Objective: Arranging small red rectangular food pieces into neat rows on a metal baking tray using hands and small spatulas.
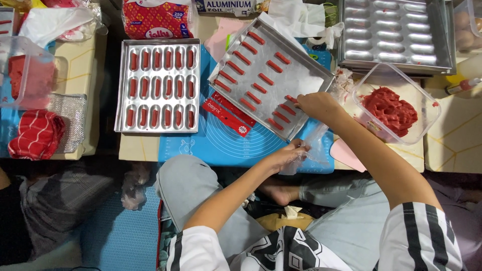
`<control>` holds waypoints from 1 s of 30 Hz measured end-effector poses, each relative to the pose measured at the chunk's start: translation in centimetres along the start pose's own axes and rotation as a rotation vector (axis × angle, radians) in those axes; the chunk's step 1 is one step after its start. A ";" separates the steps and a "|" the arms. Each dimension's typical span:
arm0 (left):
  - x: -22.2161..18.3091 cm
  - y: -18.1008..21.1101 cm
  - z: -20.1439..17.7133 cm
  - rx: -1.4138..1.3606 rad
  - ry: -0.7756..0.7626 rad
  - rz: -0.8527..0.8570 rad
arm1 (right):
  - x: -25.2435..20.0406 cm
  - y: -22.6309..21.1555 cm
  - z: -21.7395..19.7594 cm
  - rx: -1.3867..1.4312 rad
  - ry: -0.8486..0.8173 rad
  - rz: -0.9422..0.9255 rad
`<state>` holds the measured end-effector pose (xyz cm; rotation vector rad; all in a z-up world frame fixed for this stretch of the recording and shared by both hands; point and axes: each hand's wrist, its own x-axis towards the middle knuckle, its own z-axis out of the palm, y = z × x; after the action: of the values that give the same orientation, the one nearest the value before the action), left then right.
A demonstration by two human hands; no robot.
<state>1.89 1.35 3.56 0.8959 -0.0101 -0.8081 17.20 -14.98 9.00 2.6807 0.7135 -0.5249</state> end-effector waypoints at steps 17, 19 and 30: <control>-0.2 0.6 0.4 0.054 -0.027 0.027 | -0.6 0.2 -0.7 -0.012 -0.067 0.019; -0.4 0.9 0.6 0.051 -0.025 0.029 | -0.6 0.2 -0.5 -0.017 -0.067 0.023; -0.2 0.7 0.4 0.093 -0.035 0.017 | -0.7 0.3 -0.5 -0.107 -0.089 0.014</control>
<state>2.08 1.50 4.37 0.9677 -0.0864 -0.8121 16.92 -15.38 9.79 2.5447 0.6778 -0.5821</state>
